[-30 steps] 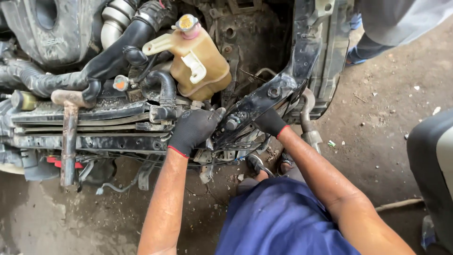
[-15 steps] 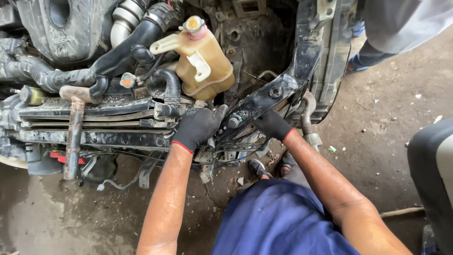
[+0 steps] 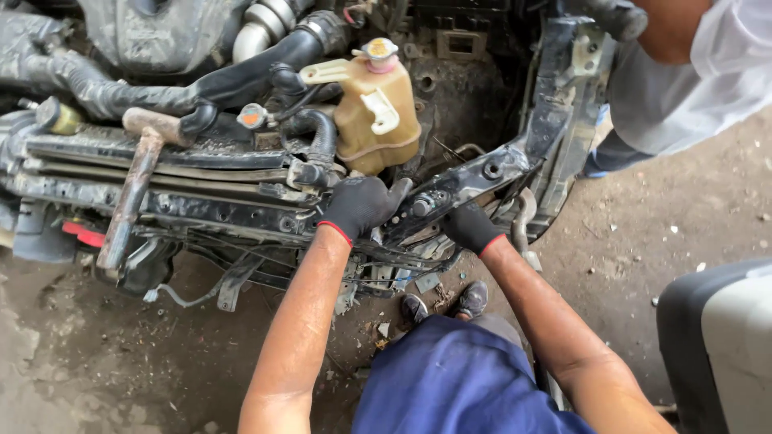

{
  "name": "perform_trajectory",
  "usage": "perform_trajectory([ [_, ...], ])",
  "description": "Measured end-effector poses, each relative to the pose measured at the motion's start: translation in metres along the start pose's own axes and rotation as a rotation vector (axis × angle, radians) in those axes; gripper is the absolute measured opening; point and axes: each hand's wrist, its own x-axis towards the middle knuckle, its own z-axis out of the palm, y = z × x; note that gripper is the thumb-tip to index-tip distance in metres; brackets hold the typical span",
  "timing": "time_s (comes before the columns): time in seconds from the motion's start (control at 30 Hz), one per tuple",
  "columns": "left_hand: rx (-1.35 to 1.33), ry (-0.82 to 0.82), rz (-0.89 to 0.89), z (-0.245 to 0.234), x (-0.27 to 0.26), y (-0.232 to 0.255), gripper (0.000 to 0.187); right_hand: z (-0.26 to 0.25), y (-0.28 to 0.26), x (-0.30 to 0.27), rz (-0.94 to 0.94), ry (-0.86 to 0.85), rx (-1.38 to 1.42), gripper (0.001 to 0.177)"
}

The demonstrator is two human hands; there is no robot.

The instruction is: The person works on the front frame of a car with the hood open, using a hammer and a wrench to loosen and remove bolts from the radiator support area. They repeatedly strike the frame and use the wrench to turn fasteners while another person observes nearby.

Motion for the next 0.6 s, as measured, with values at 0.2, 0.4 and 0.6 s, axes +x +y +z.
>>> perform_trajectory([
  [0.2,0.045,-0.011,0.018,0.004,0.005,-0.002,0.083,-0.008,-0.001,0.016,-0.113,-0.037,0.042,0.029],
  [0.4,0.044,-0.006,0.030,0.005,0.005,-0.003,0.080,0.041,0.052,0.017,-0.032,-0.040,-0.166,0.027],
  [0.6,0.018,0.031,0.023,0.002,0.003,-0.003,0.080,0.008,0.014,0.035,0.159,-0.144,0.124,0.023],
])
